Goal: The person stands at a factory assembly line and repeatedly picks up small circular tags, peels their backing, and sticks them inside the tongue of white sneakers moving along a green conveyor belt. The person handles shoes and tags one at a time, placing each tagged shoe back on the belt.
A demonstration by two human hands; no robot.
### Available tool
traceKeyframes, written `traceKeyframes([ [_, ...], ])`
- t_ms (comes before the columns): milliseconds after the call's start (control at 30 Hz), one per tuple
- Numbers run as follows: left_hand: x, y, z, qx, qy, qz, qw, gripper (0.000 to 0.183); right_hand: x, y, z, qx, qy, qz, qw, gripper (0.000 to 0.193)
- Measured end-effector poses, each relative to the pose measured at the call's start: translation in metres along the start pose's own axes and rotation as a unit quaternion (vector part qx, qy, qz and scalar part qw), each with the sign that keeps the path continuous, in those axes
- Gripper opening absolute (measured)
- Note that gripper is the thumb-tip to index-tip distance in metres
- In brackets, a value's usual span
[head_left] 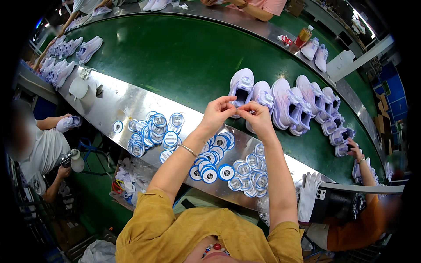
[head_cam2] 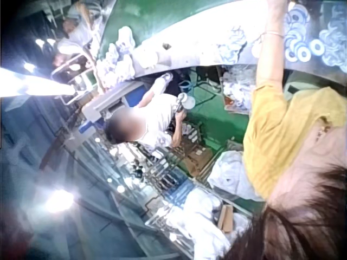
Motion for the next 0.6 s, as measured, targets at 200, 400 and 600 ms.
traceKeyframes([
  [200,0.004,0.004,-0.003,-0.021,0.008,-0.037,0.999,0.035,0.001,-0.007,0.004,-0.029,-0.038,0.014,0.999,0.010],
  [400,0.047,0.041,-0.080,-0.427,-0.267,-0.208,0.839,0.026,0.015,-0.006,0.013,0.117,0.094,-0.069,0.986,0.015],
  [600,0.061,0.149,-0.084,-0.586,-0.112,-0.314,0.739,0.032,0.064,-0.028,0.052,0.153,0.219,-0.189,0.945,0.014],
])
Point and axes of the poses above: each hand's wrist, its own x-axis away from the middle knuckle, its own y-axis out of the back of the hand, z = x × y, the point moved 6 cm from there along -x, towards the middle knuckle, and after that the axes turned 8 degrees about -z, right-handed, at the moved point
